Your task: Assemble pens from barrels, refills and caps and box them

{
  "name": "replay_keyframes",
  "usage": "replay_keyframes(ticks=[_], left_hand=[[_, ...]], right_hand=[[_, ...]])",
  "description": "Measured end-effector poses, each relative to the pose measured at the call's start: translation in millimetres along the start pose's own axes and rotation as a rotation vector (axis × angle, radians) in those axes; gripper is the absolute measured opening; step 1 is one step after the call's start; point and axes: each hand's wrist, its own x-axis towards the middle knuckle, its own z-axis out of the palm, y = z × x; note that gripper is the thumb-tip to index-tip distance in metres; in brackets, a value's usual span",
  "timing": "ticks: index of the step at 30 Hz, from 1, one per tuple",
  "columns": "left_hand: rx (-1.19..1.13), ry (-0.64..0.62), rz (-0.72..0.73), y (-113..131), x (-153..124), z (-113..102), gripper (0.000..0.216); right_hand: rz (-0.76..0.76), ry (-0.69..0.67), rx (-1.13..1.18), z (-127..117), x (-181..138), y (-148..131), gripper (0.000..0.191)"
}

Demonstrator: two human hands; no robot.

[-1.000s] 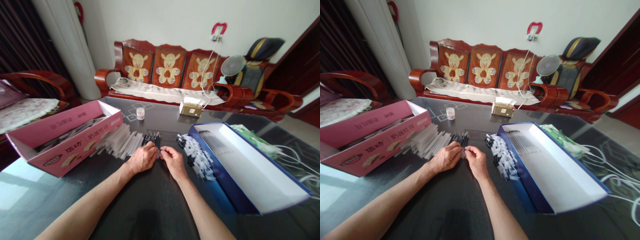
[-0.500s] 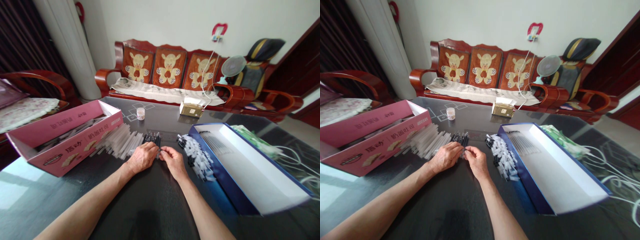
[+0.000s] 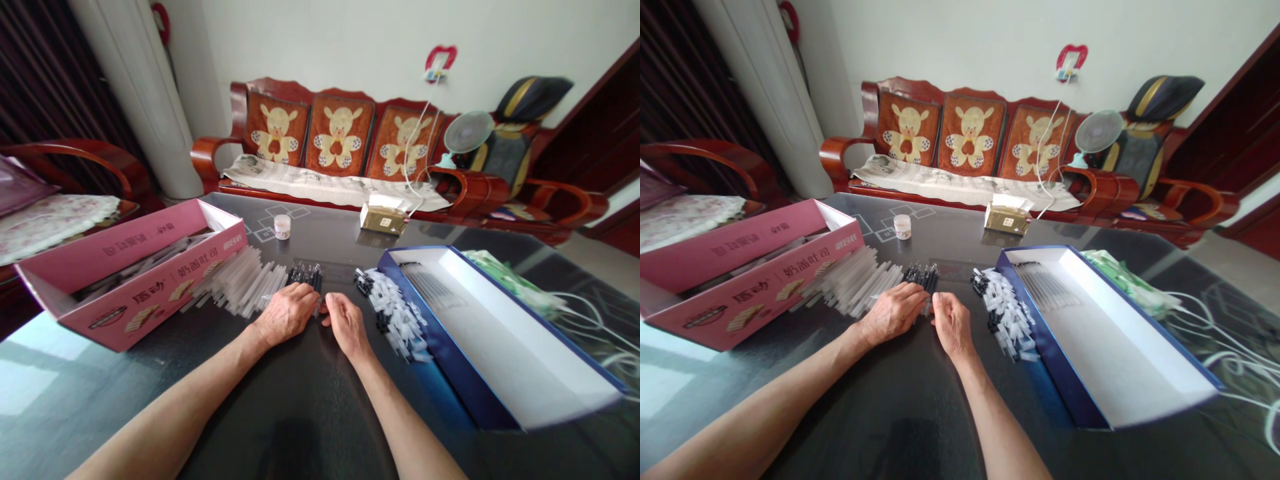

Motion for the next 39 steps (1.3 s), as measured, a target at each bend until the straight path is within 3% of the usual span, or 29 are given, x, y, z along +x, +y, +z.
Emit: replay_keyframes(ticks=[5,12,18,28,31,35,39], left_hand=[[0.005,-0.015,-0.006,1,1,-1,0.026],[0.010,-0.009,0.036,1,1,-2,0.028],[0.013,-0.002,0.035,1,1,-1,0.027],[0.022,-0.017,0.046,1,2,-1,0.025],[0.049,0.051,0.040,3,3,-3,0.024],[0.049,0.239,0.006,2,2,-5,0.024],[-0.062,0.247,-0.066,2,-1,-1,0.021]], right_hand=[[0.005,-0.058,0.046,-1,0,1,0.028],[0.008,0.035,-0.086,2,1,-1,0.046],[-0.025,-0.045,-0.001,0,0,1,0.035],[-0.033,-0.045,-0.009,0,-1,1,0.034],[0.004,-0.043,0.025,0,1,2,0.034],[0.083,0.080,0.161,0,7,12,0.037],[0.134,0.128,0.379,0,12,21,0.037]])
